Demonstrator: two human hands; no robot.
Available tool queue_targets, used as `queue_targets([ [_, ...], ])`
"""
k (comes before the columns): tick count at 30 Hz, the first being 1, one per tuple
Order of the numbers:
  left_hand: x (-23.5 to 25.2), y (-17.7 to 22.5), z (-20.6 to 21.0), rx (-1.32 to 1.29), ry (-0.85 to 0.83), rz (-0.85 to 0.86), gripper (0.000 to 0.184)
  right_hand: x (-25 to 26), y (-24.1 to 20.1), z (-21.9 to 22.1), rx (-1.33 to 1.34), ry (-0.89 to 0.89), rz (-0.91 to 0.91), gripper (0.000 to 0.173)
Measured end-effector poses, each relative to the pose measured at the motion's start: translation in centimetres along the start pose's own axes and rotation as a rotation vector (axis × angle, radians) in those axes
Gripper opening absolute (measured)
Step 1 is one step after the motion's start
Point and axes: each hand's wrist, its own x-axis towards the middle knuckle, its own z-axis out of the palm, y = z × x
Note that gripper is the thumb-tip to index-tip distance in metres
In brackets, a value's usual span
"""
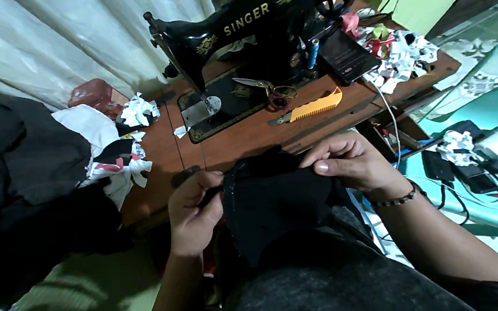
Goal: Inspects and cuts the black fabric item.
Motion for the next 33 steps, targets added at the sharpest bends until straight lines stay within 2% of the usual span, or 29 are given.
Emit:
queue_targets([
  [4, 1.0, 1.1, 0.9, -0.181, 0.083, -0.133, 0.010, 0.3, 0.5, -0.2, -0.180, 0.079, 0.024, 0.012],
  [7, 2.1, 1.3, 1.2, -0.234, 0.223, -0.275, 0.015, 0.9, 0.6, 0.9, -0.592, 0.222, 0.006, 0.020],
  [9, 1.5, -2.1, -0.5, -0.327, 0.177, -0.161, 0.023, 0.9, 0.4, 2.1, -0.695, 0.266, -0.100, 0.029],
  [11, 1.4, -3.6, -0.9, -0.362, 0.174, -0.091, 0.028, 0.3, -0.1, 3.8, -0.601, 0.270, -0.204, 0.035],
  [12, 2.0, -1.8, 0.3, -0.330, 0.269, -0.182, 0.027, 0.0, -0.2, 4.8, -0.557, 0.236, -0.244, 0.040],
  [13, 3.2, 1.2, 2.1, -0.234, 0.414, -0.351, 0.024, -0.2, -0.1, 6.0, -0.534, 0.190, -0.269, 0.046],
  [15, 4.7, 3.9, 4.0, -0.109, 0.547, -0.508, 0.023, -0.5, 0.4, 7.9, -0.572, 0.095, -0.272, 0.062],
  [17, 5.1, 4.0, 4.5, -0.130, 0.588, -0.520, 0.023, -0.2, 1.0, 9.3, -0.677, 0.090, -0.262, 0.075],
  [20, 5.1, 3.7, 5.4, -0.264, 0.619, -0.508, 0.020, 0.6, 1.7, 10.5, -0.820, 0.192, -0.265, 0.081],
  [22, 4.7, 3.3, 5.8, -0.365, 0.542, -0.438, 0.018, 1.2, 1.8, 10.5, -0.863, 0.240, -0.298, 0.069],
  [25, 4.7, 2.6, 6.0, -0.388, 0.466, -0.324, 0.016, 2.0, 1.5, 9.1, -0.748, 0.257, -0.373, 0.021],
  [28, 4.7, 2.1, 5.7, -0.300, 0.445, -0.283, 0.017, 2.0, -0.2, 7.3, -0.433, 0.262, -0.244, 0.019],
  [31, 4.6, 1.5, 4.9, -0.193, 0.418, -0.278, 0.008, 2.2, -2.0, 5.8, -0.161, 0.364, -0.078, 0.019],
  [33, 4.6, 0.9, 4.2, -0.111, 0.351, -0.270, 0.005, 2.5, -3.3, 5.2, -0.086, 0.455, -0.017, 0.018],
])
